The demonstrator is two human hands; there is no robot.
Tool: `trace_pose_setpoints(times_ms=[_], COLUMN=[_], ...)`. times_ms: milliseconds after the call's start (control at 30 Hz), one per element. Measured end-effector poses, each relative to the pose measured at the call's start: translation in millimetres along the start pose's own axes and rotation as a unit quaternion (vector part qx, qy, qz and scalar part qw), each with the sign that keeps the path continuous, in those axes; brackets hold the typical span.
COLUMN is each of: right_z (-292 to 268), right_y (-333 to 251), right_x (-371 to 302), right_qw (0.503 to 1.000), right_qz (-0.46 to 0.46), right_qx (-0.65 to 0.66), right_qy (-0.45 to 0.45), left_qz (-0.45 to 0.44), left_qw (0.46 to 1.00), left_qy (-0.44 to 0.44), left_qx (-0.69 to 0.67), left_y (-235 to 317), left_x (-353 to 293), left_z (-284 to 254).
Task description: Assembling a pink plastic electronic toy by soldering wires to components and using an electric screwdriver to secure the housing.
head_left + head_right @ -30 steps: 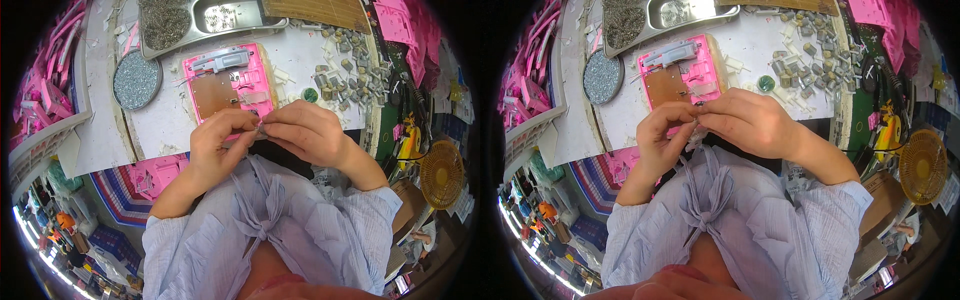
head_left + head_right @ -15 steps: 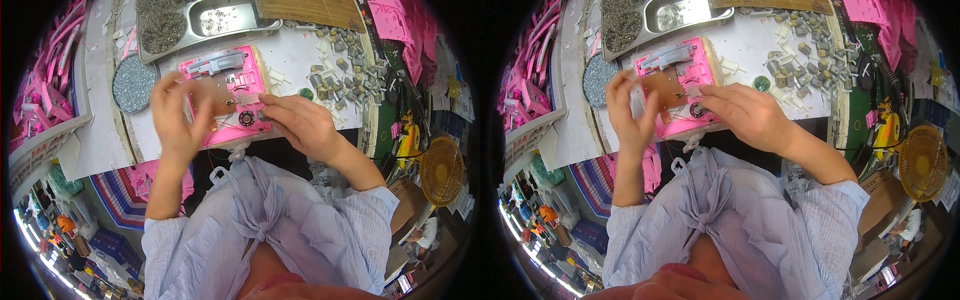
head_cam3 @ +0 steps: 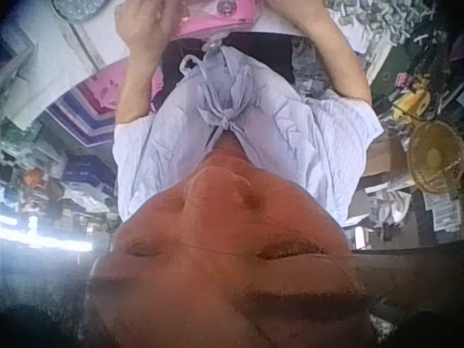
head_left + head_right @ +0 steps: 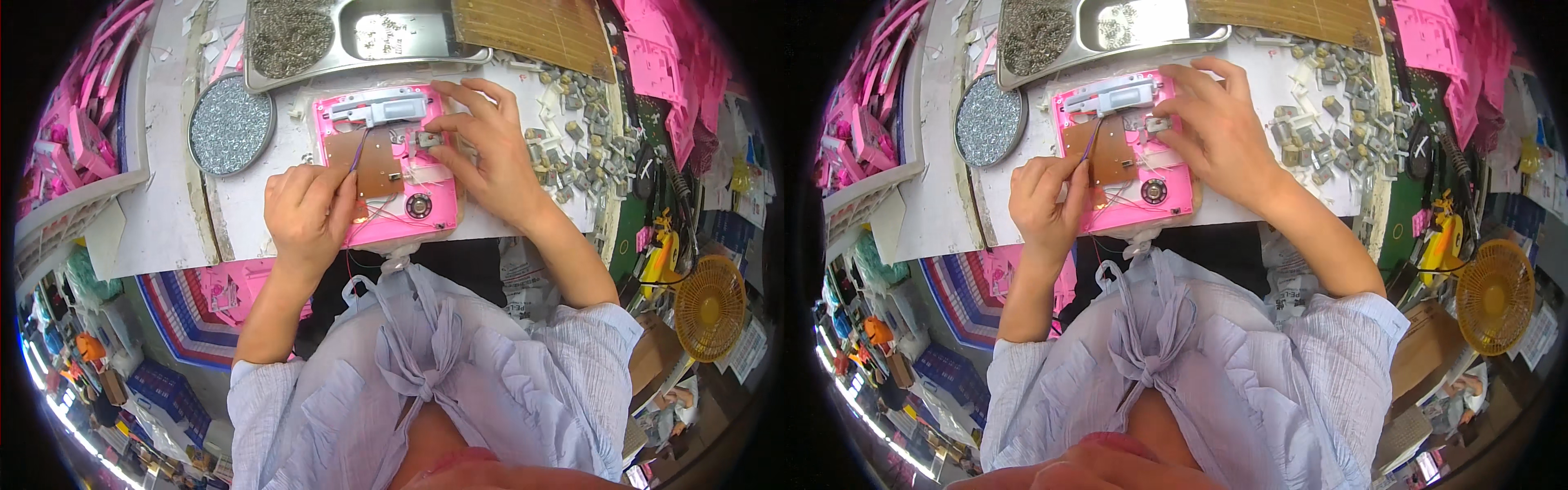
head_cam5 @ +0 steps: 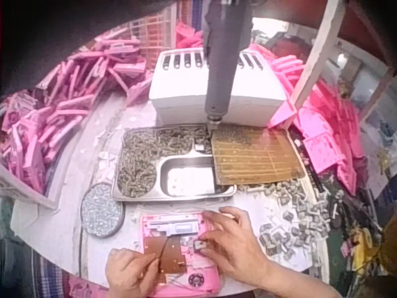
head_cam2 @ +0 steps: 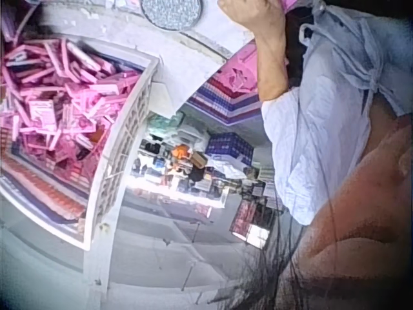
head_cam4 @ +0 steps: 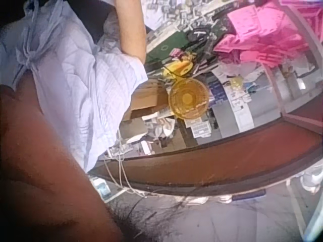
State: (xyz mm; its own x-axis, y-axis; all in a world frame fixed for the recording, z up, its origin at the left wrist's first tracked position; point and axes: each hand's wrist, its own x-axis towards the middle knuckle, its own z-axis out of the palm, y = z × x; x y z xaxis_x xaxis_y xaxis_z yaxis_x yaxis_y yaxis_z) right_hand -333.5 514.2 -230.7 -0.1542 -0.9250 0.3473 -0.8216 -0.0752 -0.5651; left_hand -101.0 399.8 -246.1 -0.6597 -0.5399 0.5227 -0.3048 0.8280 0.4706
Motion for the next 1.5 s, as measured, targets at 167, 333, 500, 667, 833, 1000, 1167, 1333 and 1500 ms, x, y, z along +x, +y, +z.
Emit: trace_pose_setpoints(times_ms=[167, 333, 500, 667, 833, 1000, 1167, 1333, 1500], right_z=[0.0, -4.4, -7.5, -10.1, 32.0, 39.4, 34.6, 34.1, 33.0], right_y=[-2.9, -8.8, -8.9, -25.4, -25.2, -18.6, -11.0, -9.0, -8.0], right_x=[6.6, 9.8, 14.6, 33.9, 47.6, 52.6, 47.3, 43.9, 44.1], right_qw=[0.999, 0.996, 0.994, 0.992, 0.987, 0.979, 0.985, 0.987, 0.987], right_qz=[0.007, 0.003, -0.003, -0.105, -0.156, -0.197, -0.172, -0.157, -0.158], right_qx=[-0.037, -0.072, -0.093, -0.072, -0.04, -0.056, -0.005, 0.006, -0.006], right_qy=[-0.025, -0.051, -0.064, -0.023, -0.03, -0.012, 0.013, 0.018, 0.031], left_qz=[-0.019, -0.136, -0.126, -0.035, -0.005, -0.012, -0.14, -0.131, -0.058], left_qw=[0.999, 0.985, 0.985, 0.995, 0.995, 0.99, 0.97, 0.977, 0.993], left_qy=[0.031, 0.031, 0.035, 0.018, 0.036, 0.03, 0.056, 0.046, 0.035], left_qx=[-0.015, -0.105, -0.109, -0.087, -0.095, -0.138, -0.192, -0.159, -0.093], left_y=[-8.3, -10.7, -0.6, 5.1, 8.7, 5.4, -0.5, -11.4, -13.3], left_x=[2.7, 6.9, -0.5, -8.6, -2.7, -2.9, -12.3, -12.9, 23.0], left_z=[1.8, -1.3, 1.6, 5.1, 4.4, -2.7, -30.7, -29.0, -13.7])
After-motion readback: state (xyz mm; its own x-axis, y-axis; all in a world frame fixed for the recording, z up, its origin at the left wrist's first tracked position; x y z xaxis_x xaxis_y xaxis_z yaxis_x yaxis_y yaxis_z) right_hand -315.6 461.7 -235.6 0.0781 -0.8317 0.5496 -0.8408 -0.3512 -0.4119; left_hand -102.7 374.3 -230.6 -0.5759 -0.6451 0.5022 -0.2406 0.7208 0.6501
